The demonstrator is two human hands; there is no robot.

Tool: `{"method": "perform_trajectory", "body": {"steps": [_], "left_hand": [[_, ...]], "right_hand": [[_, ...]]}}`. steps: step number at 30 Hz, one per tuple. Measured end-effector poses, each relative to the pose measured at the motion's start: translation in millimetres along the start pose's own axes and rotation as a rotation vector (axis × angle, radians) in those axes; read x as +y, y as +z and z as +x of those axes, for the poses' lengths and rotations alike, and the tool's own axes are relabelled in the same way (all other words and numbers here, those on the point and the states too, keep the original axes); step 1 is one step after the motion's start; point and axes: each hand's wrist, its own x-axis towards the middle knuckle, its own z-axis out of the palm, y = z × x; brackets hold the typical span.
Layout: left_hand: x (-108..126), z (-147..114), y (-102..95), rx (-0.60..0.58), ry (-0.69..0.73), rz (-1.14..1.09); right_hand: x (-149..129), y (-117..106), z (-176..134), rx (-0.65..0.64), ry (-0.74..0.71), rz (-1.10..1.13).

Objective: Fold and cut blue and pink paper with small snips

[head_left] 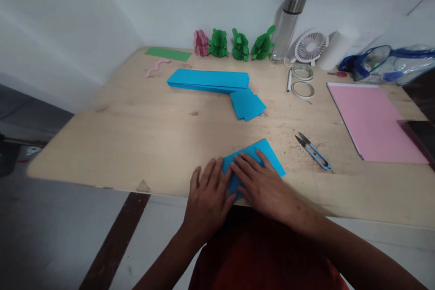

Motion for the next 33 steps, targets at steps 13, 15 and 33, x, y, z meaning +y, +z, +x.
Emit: {"method": "perform_trajectory", "body": {"steps": [13,15,33], "left_hand": [[-2,-3,2.6,-0.028,0.018,0.043],[-2,-3,3.2,-0.030,0.026,0.060],[-4,-5,9.4,0.015,0.067,0.088]], "right_hand": [[49,-3,-34,0.030,0.255,-0.193],[51,-2,-36,0.016,0.263,-0.204],[12,-20,6,0.051,0.034,-0.022]]}}
